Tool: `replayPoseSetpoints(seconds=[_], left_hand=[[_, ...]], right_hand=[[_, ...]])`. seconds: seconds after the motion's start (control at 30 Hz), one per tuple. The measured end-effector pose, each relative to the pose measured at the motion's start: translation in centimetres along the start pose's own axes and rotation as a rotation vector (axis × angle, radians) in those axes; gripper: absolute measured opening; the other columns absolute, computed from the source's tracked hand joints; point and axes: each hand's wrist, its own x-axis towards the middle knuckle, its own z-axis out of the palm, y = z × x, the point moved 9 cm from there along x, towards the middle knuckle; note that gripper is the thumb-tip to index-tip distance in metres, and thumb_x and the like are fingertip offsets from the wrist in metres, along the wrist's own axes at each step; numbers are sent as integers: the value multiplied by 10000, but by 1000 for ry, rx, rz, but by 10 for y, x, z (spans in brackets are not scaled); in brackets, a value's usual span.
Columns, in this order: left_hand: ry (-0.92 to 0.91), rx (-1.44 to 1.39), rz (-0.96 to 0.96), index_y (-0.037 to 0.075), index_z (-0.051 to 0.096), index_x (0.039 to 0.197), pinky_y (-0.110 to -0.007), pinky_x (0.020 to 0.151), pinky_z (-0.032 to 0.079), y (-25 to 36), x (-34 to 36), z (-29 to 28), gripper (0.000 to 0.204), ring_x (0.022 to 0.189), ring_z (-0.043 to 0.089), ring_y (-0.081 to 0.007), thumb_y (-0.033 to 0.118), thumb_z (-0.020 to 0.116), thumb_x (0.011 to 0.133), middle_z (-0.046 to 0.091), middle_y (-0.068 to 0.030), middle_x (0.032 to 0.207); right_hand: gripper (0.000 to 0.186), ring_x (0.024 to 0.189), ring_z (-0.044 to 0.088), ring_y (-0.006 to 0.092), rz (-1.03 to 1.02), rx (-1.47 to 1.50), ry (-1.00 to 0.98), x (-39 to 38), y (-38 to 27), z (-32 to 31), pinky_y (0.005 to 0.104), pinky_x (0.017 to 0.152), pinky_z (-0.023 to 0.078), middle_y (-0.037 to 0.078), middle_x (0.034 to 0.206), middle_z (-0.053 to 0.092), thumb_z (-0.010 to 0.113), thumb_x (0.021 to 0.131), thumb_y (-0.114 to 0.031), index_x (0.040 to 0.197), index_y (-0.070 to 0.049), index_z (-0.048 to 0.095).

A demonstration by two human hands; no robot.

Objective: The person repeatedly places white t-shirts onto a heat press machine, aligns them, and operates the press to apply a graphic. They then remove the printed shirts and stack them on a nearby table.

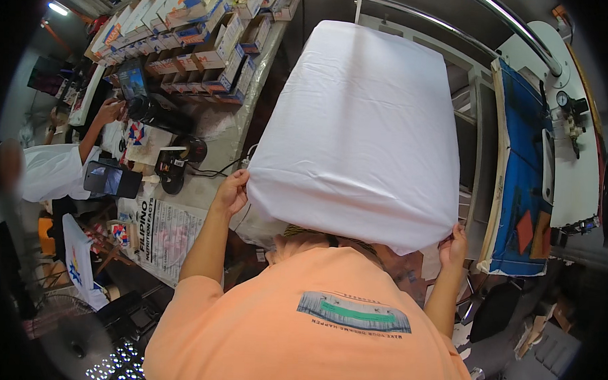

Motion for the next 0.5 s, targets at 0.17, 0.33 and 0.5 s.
replayPoseSetpoints(seconds=[0.17,0.33,0.5], left_hand=[[119,-6,53,24,612,1039,-290,840,525,0,-5,15,142,914,650,-167,126,530,984,681,-68,1012],[-3,457,-49,15,565,1230,-337,897,496,-68,38,-10,326,1065,601,-195,194,555,958,627,-95,1175],[-74,412,-267,35,454,1412,-398,981,468,-83,87,44,643,1217,531,-255,484,526,958,532,-128,1370]], right_hand=[[134,991,624,205,-17,-81,101,3,13,-8,340,869,494,76,1055,666,531,990,-194,1005,-80,600],[317,1023,613,269,16,-811,-120,46,81,20,364,910,482,152,1164,648,561,957,-183,1190,25,613],[658,1202,545,292,503,-530,-256,43,75,99,405,1037,414,179,1314,577,499,965,-513,1390,-10,478]])
